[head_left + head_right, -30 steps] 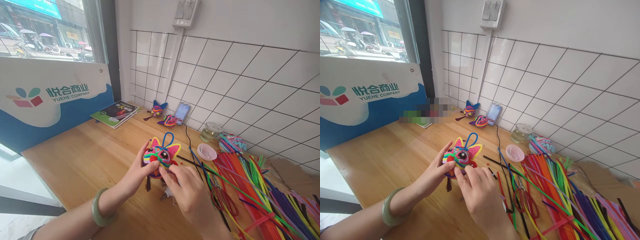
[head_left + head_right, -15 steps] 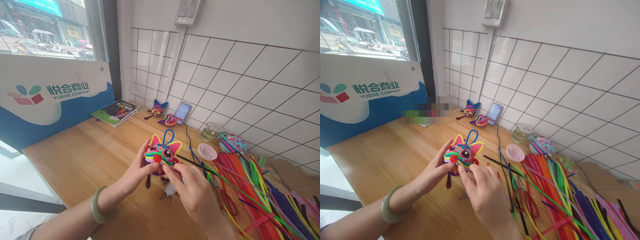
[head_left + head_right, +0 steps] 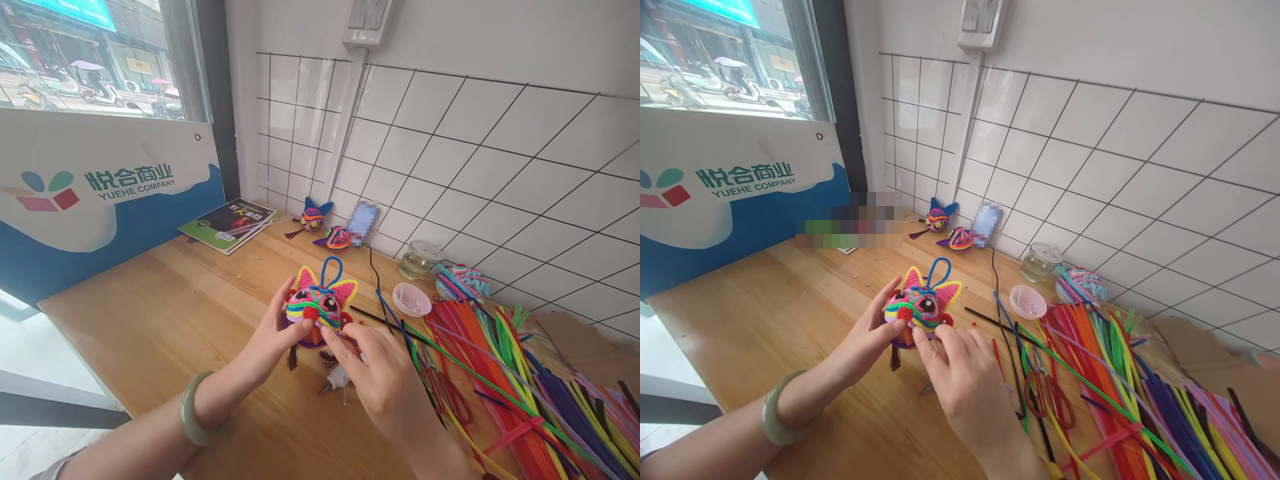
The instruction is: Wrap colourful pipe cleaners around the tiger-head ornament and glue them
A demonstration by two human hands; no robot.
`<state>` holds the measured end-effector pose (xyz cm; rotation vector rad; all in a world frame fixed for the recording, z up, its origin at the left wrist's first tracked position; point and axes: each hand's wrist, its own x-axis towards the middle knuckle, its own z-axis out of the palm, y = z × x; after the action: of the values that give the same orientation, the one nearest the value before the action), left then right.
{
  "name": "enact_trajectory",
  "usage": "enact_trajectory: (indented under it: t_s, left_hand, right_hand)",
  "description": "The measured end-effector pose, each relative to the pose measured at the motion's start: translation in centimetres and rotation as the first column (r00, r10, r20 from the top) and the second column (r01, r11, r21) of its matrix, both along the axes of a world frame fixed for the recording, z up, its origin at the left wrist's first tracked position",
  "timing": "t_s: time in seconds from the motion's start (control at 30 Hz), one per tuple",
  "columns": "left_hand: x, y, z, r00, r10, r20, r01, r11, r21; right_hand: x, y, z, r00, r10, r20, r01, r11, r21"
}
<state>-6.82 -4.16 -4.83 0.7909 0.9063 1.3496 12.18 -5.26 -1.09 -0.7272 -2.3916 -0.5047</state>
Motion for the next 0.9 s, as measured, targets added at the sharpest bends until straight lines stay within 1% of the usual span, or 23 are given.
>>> enact_trajectory:
  t_s: [0.1, 0.2, 0.23, 0.27, 0.3, 0.33, 0.4, 0.47, 0.5, 0.53, 0.57, 0.63, 0.7, 0.73, 0.8, 0.9]
  left_hand:
    - [-0.2, 0.2, -0.2, 0.999, 0.03, 0.021, -0.03, 1.0, 0.0]
    - [-0.6, 0.4, -0.1, 0.998, 0.059, 0.021, -0.058, 0.998, -0.011]
    - [-0.7, 0.5, 0.0, 0.997, 0.07, 0.023, -0.07, 0.997, -0.023]
    - [-0.8, 0.6, 0.1, 0.996, 0.089, 0.027, -0.089, 0.996, -0.031]
    - [-0.9, 0.7, 0.3, 0.993, 0.11, 0.034, -0.109, 0.993, -0.034]
    - [-1.0, 0.7, 0.4, 0.991, 0.127, 0.042, -0.126, 0.992, -0.028]
    - [-1.1, 0.8, 0.7, 0.986, 0.158, 0.055, -0.157, 0.987, -0.017]
    - [-1.2, 1.0, 0.9, 0.981, 0.185, 0.064, -0.185, 0.983, -0.012]
    - [-1.2, 1.0, 1.0, 0.977, 0.202, 0.068, -0.201, 0.979, -0.011]
    - [-1.2, 1.1, 1.0, 0.973, 0.217, 0.073, -0.217, 0.976, -0.006]
    - [-1.3, 1.2, 1.1, 0.97, 0.23, 0.078, -0.231, 0.973, 0.003]
    - [-1.4, 1.3, 1.1, 0.965, 0.247, 0.086, -0.25, 0.968, 0.023]
    - [-1.5, 1.3, 1.1, 0.963, 0.256, 0.082, -0.26, 0.965, 0.037]
    - [-1.6, 1.4, 1.0, 0.962, 0.262, 0.074, -0.266, 0.963, 0.044]
    - [-1.6, 1.3, 0.8, 0.961, 0.273, 0.051, -0.276, 0.96, 0.055]
    - [-1.7, 1.3, 0.5, 0.96, 0.277, 0.039, -0.279, 0.958, 0.066]
  right_hand:
    - [1.2, 0.5, 0.5, 0.999, -0.007, -0.052, 0.005, 0.999, -0.033]
    - [3.9, 2.2, 0.3, 0.99, -0.087, -0.11, 0.084, 0.996, -0.039]
    - [4.9, 2.9, 0.0, 0.984, -0.141, -0.112, 0.135, 0.989, -0.055]
    - [5.9, 3.7, -0.4, 0.968, -0.225, -0.108, 0.215, 0.971, -0.103]
    - [6.8, 4.4, -0.8, 0.943, -0.321, -0.091, 0.299, 0.933, -0.199]
    - [7.5, 5.0, -1.3, 0.916, -0.399, -0.053, 0.366, 0.88, -0.303]
    - [8.3, 5.7, -1.9, 0.875, -0.485, -0.001, 0.44, 0.795, -0.418]
    - [8.3, 5.6, -2.1, 0.852, -0.522, 0.041, 0.471, 0.73, -0.495]
    - [8.2, 5.4, -2.1, 0.844, -0.531, 0.074, 0.48, 0.687, -0.546]
    - [7.9, 5.0, -2.1, 0.839, -0.531, 0.119, 0.485, 0.63, -0.607]
    - [7.7, 4.6, -2.2, 0.839, -0.517, 0.171, 0.483, 0.561, -0.673]
    - [7.2, 3.8, -2.5, 0.853, -0.447, 0.27, 0.459, 0.394, -0.796]
    - [6.8, 3.5, -3.2, 0.874, -0.363, 0.323, 0.421, 0.232, -0.877]
    - [6.7, 3.5, -3.6, 0.884, -0.33, 0.332, 0.4, 0.165, -0.901]
    - [6.6, 3.8, -4.3, 0.901, -0.287, 0.326, 0.357, 0.064, -0.932]
    - [6.6, 4.4, -4.5, 0.93, -0.24, 0.279, 0.277, -0.045, -0.96]
